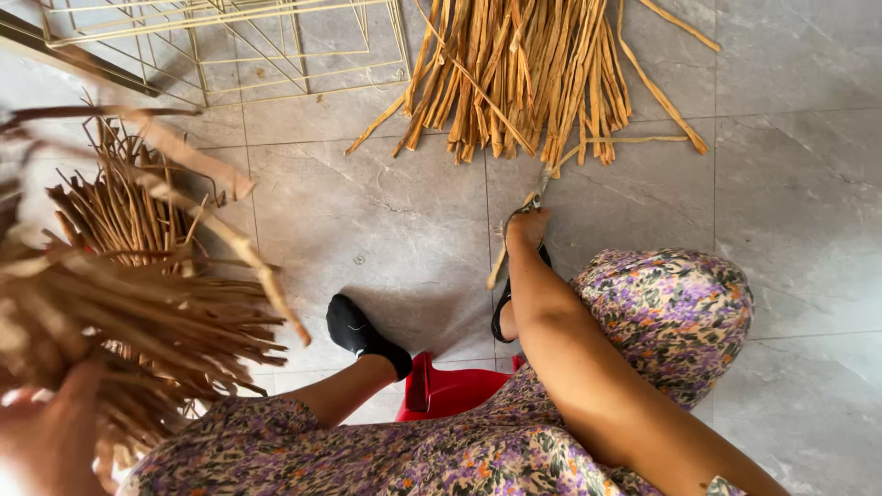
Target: The person sits on a low red stool and uses shears to trim and split bundles of dried sticks. They repeatedly cut the sticks into smaller pieces and separate them, placing the processed material into a pile on the floor.
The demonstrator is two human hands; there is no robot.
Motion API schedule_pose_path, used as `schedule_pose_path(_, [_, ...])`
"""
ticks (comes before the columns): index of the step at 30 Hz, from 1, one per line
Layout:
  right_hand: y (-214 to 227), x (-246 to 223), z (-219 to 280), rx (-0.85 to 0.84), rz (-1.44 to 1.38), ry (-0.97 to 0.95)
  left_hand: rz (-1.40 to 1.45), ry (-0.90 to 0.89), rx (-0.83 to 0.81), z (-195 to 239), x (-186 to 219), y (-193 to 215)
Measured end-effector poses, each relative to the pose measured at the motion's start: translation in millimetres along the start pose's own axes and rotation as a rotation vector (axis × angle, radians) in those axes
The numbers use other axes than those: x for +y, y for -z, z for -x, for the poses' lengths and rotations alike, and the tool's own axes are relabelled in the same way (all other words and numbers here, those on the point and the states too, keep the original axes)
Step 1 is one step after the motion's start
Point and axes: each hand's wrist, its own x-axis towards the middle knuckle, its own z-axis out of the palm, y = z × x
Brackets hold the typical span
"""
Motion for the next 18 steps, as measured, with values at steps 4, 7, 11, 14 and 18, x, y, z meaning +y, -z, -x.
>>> schedule_pose_path(4, [0, -18, 12, 0.054, -0.236, 0.131, -0.222, -0.068, -0.058, -6, 25, -41])
schedule_pose_path(7, [-2, -45, 28, 0.216, -0.473, 0.205, -0.111, 0.019, -0.136, -6, 33, -58])
schedule_pose_path(11, [19, -136, -4, 0.361, -0.751, 0.840, 0.014, 0.015, -0.207, 2, 44, -71])
schedule_pose_path(14, [54, -231, -19, 0.213, -0.833, 1.002, -0.264, -0.044, -0.179, 11, 58, -71])
schedule_pose_path(18, [150, -335, 9, -0.395, -1.125, 0.901, -0.254, -0.143, -0.207, 16, 69, -78])
